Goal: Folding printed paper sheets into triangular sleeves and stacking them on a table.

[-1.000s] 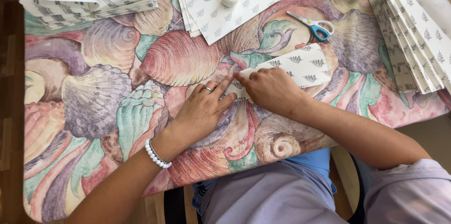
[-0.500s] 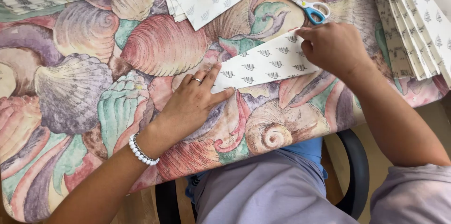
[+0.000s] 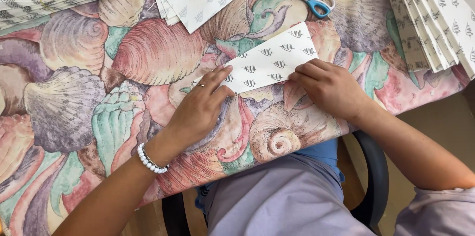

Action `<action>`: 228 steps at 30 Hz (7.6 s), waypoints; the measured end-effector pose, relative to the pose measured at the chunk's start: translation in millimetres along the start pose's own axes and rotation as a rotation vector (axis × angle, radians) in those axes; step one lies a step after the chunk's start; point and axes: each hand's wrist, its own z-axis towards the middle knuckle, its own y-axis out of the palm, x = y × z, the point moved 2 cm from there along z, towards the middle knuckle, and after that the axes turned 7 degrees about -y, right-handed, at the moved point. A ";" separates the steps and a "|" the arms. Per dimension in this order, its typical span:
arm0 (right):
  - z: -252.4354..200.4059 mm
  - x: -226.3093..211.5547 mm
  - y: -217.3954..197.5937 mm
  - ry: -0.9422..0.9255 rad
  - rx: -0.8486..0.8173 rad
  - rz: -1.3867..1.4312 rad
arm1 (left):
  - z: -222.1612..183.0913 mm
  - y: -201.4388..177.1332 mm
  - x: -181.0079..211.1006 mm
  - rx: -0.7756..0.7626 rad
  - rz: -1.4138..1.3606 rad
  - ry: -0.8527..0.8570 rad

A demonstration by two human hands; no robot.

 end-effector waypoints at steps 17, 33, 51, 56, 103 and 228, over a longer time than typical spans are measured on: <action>70.2 -9.4 -24.3 0.073 -0.308 0.143 | 4.5 12.1 -5.5 0.048 0.288 0.040; 29.5 84.0 -9.0 0.445 -0.479 -0.083 | 7.3 9.0 -0.5 -0.027 0.417 0.048; 9.2 -3.0 5.4 -0.009 -0.044 0.005 | 20.1 12.2 -50.1 0.053 0.222 -0.392; 26.0 -6.2 -17.0 0.018 -0.186 0.024 | 38.6 -11.8 -30.0 -0.125 0.017 -0.599; -74.8 56.2 -156.0 0.534 -0.075 0.013 | 96.1 -88.3 10.8 0.061 -0.165 0.090; -44.3 106.6 -55.6 0.966 -0.438 0.498 | 248.3 22.0 2.3 0.065 -0.276 0.195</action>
